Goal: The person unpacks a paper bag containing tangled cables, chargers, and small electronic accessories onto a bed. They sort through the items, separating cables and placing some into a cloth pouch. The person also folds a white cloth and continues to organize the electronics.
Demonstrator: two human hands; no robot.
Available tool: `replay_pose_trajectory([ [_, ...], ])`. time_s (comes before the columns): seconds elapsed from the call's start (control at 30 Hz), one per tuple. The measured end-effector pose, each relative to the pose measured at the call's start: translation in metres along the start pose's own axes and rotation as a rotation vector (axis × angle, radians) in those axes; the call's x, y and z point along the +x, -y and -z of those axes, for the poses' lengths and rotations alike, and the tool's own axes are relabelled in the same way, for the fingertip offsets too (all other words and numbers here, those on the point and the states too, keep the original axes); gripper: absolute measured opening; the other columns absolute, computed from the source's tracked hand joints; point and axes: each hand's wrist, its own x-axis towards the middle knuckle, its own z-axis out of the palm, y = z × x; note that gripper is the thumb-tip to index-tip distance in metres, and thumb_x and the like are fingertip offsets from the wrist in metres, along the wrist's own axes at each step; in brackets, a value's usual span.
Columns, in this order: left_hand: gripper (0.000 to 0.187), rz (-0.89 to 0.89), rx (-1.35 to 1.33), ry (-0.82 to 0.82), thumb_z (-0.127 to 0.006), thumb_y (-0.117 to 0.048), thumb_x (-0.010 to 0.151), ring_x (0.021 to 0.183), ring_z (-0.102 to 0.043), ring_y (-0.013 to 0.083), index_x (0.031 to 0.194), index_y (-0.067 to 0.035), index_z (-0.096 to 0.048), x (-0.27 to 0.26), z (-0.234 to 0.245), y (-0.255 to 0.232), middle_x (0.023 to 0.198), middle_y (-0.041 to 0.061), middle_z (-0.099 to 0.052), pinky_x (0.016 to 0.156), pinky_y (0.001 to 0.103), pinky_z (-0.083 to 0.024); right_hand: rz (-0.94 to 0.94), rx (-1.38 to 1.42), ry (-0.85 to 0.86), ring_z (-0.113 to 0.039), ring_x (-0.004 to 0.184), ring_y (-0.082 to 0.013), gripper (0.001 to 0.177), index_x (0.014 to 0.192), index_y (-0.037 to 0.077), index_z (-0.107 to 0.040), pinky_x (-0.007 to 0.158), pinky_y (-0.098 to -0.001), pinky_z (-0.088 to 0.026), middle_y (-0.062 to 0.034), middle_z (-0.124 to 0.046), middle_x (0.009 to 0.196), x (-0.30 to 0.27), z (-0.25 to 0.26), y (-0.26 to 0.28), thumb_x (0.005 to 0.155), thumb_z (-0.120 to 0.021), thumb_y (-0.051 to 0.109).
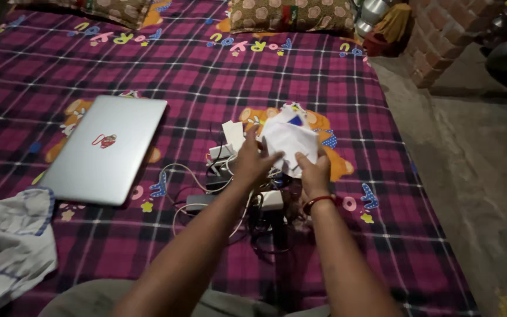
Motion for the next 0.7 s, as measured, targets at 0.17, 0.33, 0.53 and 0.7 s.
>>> replay_pose_trajectory([
  [0.17,0.020,-0.186,0.634,0.033,-0.066,-0.016,0.091,0.109,-0.066,0.0340,0.111,-0.013,-0.068,0.013,0.011,0.037,0.110,0.012,-0.071,0.093,0.048,-0.051,0.014,0.086,-0.132,-0.069,0.100,-0.0213,0.041,0.125,-0.004,-0.062,0.090,-0.0329,-0.053,-0.0102,-0.071,0.114,0.014,0.010,-0.008,0.085,-0.069,-0.001],
  [0.33,0.022,-0.136,0.807,0.194,-0.066,-0.014,0.090,0.109,-0.066,0.0322,0.111,-0.020,-0.070,0.023,-0.002,0.050,0.111,0.009,-0.072,0.099,0.063,-0.041,0.010,0.096,-0.095,-0.069,0.102,-0.0208,0.041,0.125,-0.003,-0.062,0.092,-0.0327,-0.053,-0.0097,-0.072,0.115,0.009,0.003,-0.013,0.085,-0.068,-0.001],
  [0.53,0.039,0.125,0.821,0.509,-0.080,-0.028,0.078,0.121,-0.064,0.0300,0.115,-0.021,-0.069,0.037,-0.002,0.027,0.125,0.006,-0.069,0.105,0.065,-0.039,-0.016,0.059,-0.119,-0.070,0.100,-0.0219,0.038,0.124,-0.003,-0.063,0.090,-0.0327,-0.054,-0.0114,-0.072,0.114,0.011,0.006,-0.023,0.086,-0.067,-0.002],
  [0.7,0.052,0.188,0.716,0.399,-0.076,-0.023,0.079,0.118,-0.067,0.0333,0.128,-0.017,-0.060,0.041,-0.007,0.036,0.123,0.010,-0.072,0.101,0.063,-0.045,-0.006,0.128,-0.166,-0.069,0.102,-0.0211,0.041,0.125,-0.002,-0.060,0.091,-0.0332,-0.054,-0.0103,-0.071,0.115,0.017,0.011,-0.030,0.085,-0.068,-0.004],
])
